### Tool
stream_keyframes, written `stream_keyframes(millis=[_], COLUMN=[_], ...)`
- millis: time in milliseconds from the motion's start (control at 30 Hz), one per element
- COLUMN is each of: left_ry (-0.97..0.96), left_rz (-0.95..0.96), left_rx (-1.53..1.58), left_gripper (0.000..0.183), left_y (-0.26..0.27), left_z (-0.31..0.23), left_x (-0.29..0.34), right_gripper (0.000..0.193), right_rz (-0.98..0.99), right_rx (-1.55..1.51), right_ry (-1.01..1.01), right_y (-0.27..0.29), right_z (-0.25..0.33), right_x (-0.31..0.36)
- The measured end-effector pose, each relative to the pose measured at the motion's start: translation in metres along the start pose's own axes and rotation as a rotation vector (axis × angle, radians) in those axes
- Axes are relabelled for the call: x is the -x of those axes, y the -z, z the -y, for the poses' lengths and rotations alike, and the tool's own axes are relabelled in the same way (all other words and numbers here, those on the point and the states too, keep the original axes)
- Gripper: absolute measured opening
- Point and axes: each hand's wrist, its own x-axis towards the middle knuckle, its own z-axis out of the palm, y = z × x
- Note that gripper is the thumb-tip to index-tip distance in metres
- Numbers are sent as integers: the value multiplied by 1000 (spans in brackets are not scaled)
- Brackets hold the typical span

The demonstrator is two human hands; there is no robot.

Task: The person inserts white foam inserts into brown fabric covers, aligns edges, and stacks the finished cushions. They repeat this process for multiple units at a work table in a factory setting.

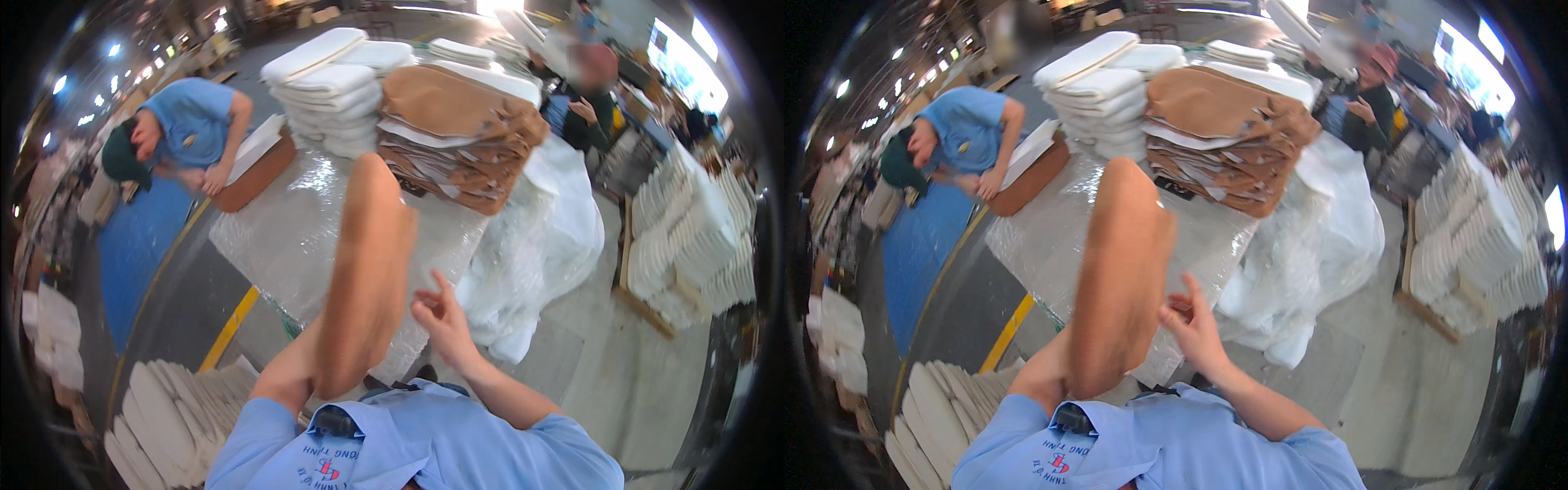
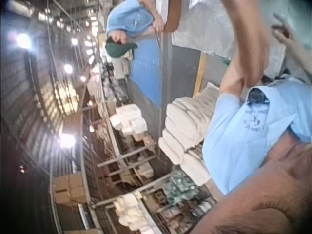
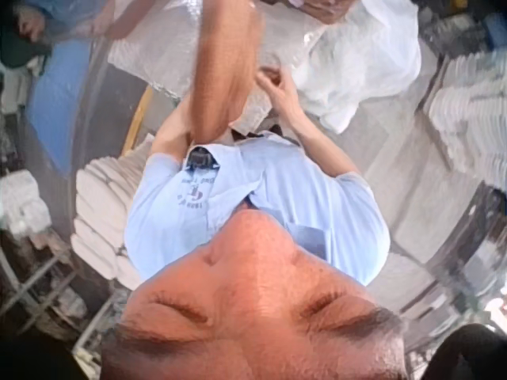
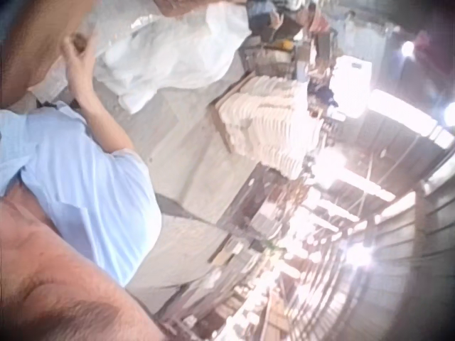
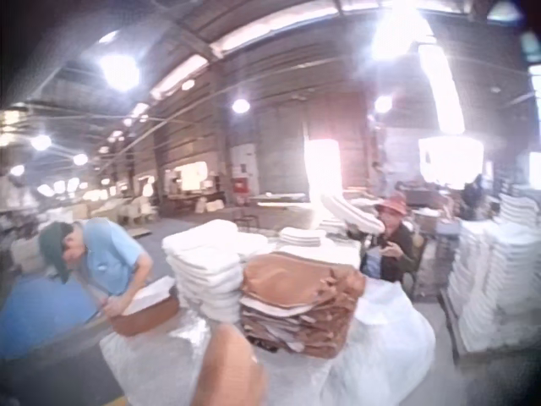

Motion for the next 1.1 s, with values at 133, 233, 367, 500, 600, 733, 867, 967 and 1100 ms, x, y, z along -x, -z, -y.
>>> stream_keyframes(millis=[133,233,367,500,600,733,867,967,1100], left_ry=[298,468,510,228,-6,89,145,213,173], left_rz=[259,301,217,129,15,-19,-157,-263,-298], left_rx=[98,186,120,-469,-1137,-1366,-1270,-1274,-1413], left_gripper=[42,41,40,37,37,39,42,43,41], left_y=[-10,-3,8,26,29,-6,31,44,5], left_z=[43,71,106,123,123,120,124,129,133], left_x=[21,32,20,3,5,-16,-35,-39,-43], right_gripper=[100,94,60,46,35,41,48,52,57], right_rz=[-194,-161,-193,-246,-320,-467,-376,-526,-865], right_rx=[-187,-301,-494,-586,-564,-588,-667,-792,-785], right_ry=[-360,-418,-403,-458,-482,-470,-391,-572,-689], right_y=[37,32,29,29,19,48,28,20,39], right_z=[-38,-55,-87,-140,-170,-206,-203,-199,-217], right_x=[-16,-10,2,8,10,10,-10,-24,-40])
